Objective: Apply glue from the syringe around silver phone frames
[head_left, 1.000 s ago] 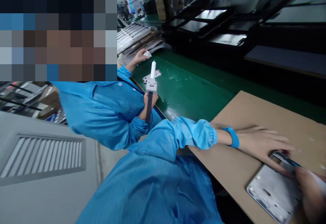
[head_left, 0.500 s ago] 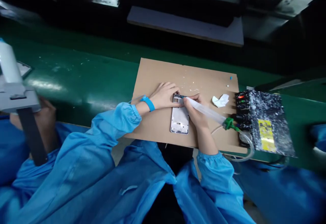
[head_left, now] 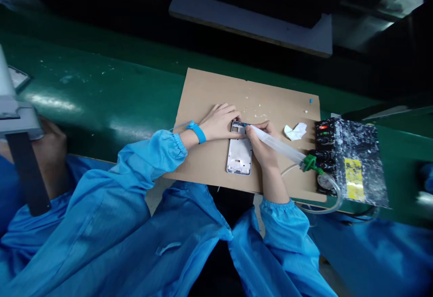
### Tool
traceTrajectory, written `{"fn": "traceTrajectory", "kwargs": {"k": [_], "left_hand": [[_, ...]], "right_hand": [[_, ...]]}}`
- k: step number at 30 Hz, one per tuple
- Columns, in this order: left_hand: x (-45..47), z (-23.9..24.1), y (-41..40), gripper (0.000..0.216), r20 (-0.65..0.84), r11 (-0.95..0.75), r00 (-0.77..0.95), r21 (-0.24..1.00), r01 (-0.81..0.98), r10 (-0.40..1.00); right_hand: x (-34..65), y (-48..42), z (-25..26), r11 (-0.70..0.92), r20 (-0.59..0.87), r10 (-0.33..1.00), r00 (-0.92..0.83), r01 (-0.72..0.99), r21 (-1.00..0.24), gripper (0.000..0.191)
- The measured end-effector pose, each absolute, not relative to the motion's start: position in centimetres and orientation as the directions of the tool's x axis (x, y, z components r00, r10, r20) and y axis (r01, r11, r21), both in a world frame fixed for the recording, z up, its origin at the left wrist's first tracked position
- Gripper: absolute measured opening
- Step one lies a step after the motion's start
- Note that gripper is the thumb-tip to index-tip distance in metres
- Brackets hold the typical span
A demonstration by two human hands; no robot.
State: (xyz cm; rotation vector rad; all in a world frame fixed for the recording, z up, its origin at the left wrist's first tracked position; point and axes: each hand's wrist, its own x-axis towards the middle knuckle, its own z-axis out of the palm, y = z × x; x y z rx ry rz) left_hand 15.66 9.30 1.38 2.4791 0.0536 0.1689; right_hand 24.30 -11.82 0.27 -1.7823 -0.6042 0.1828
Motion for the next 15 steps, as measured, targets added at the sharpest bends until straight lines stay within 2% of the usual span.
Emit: {"fn": "traceTrajectory", "kwargs": {"k": [5, 15], "left_hand": [[15.7, 1.33, 9.24, 0.044, 0.116, -0.799, 0.99, 0.601, -0.006, 0.08], [15.63, 1.55, 9.28, 0.048, 0.112, -0.802, 0.991, 0.598, -0.011, 0.07]], "right_hand": [[24.32, -11.92, 0.29, -0.193, 0.193, 0.489, 0.851, 0.321, -0.927, 0.042], [24.45, -11.96, 0.0, -0.202, 0.217, 0.484, 0.848, 0.35, -0.915, 0.037]]}}
